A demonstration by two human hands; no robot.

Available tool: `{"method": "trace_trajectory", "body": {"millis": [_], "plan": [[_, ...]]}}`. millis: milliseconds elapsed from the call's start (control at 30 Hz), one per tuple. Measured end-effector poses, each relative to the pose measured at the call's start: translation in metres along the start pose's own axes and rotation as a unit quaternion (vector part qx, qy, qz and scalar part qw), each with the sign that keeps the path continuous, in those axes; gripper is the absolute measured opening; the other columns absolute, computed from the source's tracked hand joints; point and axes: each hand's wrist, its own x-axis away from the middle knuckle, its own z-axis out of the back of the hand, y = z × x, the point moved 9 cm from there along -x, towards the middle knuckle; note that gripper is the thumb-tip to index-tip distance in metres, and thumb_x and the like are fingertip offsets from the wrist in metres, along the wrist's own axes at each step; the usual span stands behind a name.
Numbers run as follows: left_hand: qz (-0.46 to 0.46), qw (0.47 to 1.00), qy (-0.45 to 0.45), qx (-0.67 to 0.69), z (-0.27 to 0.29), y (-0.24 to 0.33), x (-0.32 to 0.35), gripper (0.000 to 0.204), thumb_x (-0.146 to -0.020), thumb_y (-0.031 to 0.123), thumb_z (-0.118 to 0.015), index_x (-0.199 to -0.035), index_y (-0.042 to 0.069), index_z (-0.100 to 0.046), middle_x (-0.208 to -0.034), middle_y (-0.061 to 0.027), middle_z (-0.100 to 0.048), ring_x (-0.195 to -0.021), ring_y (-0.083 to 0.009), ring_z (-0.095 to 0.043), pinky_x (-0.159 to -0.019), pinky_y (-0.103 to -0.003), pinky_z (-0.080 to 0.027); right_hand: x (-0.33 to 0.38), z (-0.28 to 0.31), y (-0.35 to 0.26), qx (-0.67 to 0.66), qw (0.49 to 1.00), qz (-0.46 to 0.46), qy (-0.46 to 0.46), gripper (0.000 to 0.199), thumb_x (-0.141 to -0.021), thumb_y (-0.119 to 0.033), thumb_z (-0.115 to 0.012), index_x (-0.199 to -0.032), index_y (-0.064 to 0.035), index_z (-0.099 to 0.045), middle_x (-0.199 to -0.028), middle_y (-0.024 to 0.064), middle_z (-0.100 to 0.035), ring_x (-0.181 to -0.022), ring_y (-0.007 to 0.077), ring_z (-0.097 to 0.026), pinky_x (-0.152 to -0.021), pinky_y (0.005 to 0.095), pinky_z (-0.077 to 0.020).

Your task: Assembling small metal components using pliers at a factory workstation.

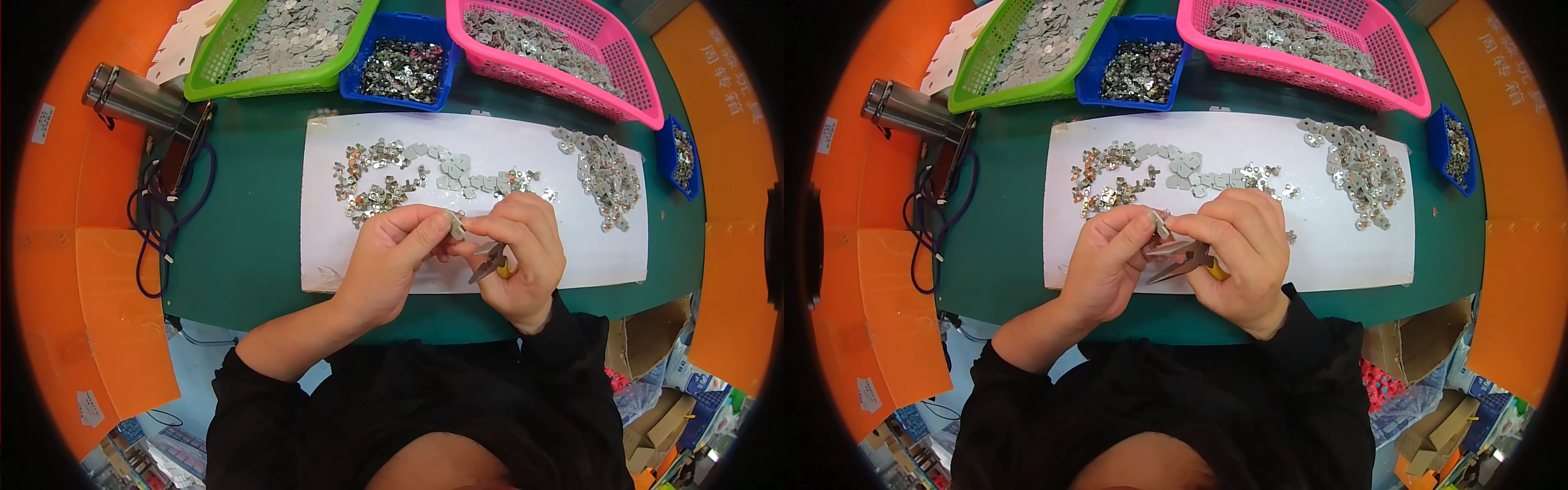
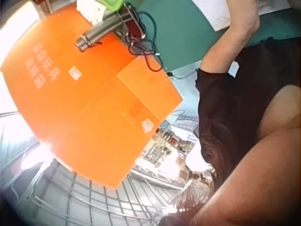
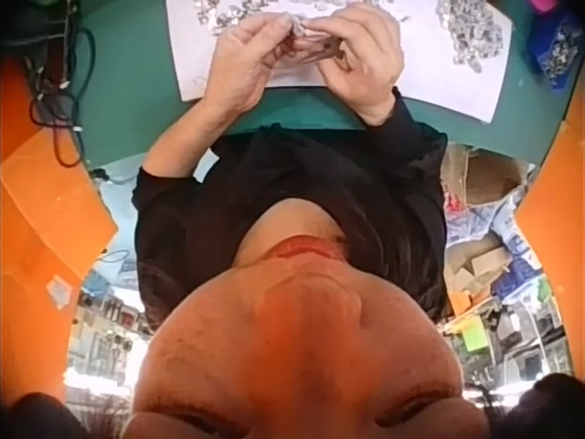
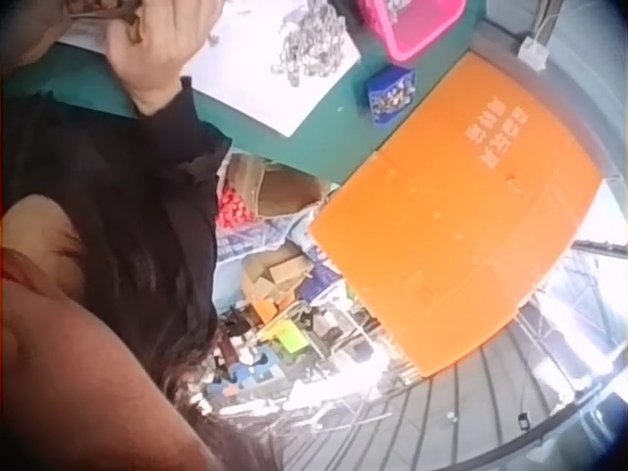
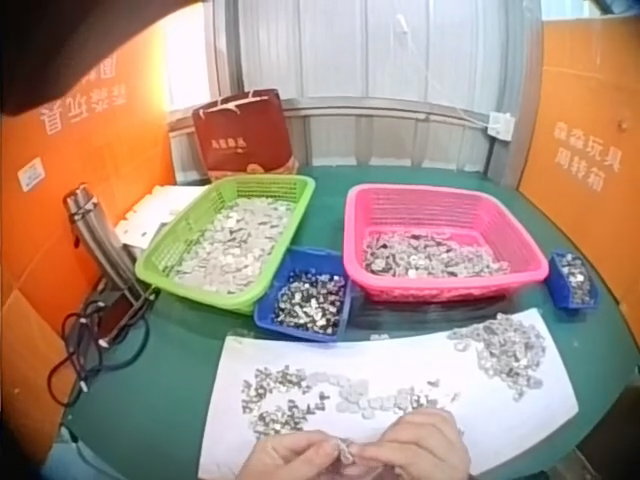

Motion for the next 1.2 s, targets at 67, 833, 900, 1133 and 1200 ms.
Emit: {"method": "trace_trajectory", "body": {"millis": [67,833,900,1133,1200], "plan": [[-0.018,1.0,0.005,-0.024,0.0,-0.001,0.001,0.022,-0.101,0.018,-0.059,-0.106,-0.001,-0.069,-0.096,-0.0066,-0.07,-0.084,-0.0106,-0.061,-0.078,-0.026,-0.049,0.0,0.003,-0.002,0.021,1.0,-0.005,0.012,0.038,-0.054,-0.002,-0.078,-0.09,-0.0107,-0.071,-0.083,0.0031,-0.06,-0.082,0.0262,-0.059,-0.073,0.0366,-0.0447],[-0.306,0.926,0.046,-0.217,0.004,0.05,0.016,0.014,-0.091,-0.002,-0.066,-0.103,-0.003,-0.072,-0.087,-0.0048,-0.069,-0.069,-0.0068,-0.048,-0.061,-0.021,-0.039,-0.001,0.013,-0.01,0.205,0.976,0.022,-0.067,0.044,-0.073,-0.037,-0.078,-0.11,-0.0139,-0.072,-0.082,-0.0007,-0.054,-0.081,0.0195,-0.054,-0.078,0.037,-0.0398],[-0.311,0.913,0.052,-0.259,0.002,0.051,0.015,0.015,-0.09,-0.001,-0.067,-0.103,-0.001,-0.074,-0.078,-0.0021,-0.064,-0.064,-0.007,-0.046,-0.057,-0.022,-0.036,0.0,0.013,-0.011,0.233,0.969,0.031,-0.071,0.042,-0.075,-0.037,-0.077,-0.109,-0.0139,-0.072,-0.083,-0.001,-0.054,-0.081,0.0194,-0.054,-0.079,0.0373,-0.0399],[-0.375,0.832,0.047,-0.407,-0.01,0.061,0.016,0.018,-0.085,0.0,-0.072,-0.102,0.003,-0.076,-0.064,-0.0004,-0.051,-0.057,-0.0096,-0.043,-0.051,-0.025,-0.033,-0.001,0.019,-0.007,0.251,0.963,0.041,-0.091,0.04,-0.076,-0.035,-0.077,-0.109,-0.013,-0.072,-0.082,-0.0016,-0.056,-0.082,0.0189,-0.055,-0.079,0.0374,-0.0404],[-0.391,0.796,0.048,-0.459,-0.015,0.064,0.019,0.021,-0.083,0.0,-0.074,-0.103,0.005,-0.077,-0.063,-0.0008,-0.049,-0.056,-0.0109,-0.043,-0.05,-0.025,-0.033,-0.001,0.017,-0.007,0.249,0.961,0.05,-0.106,0.039,-0.076,-0.034,-0.077,-0.108,-0.0123,-0.071,-0.081,-0.0019,-0.056,-0.081,0.0182,-0.055,-0.079,0.0365,-0.0408]]}}
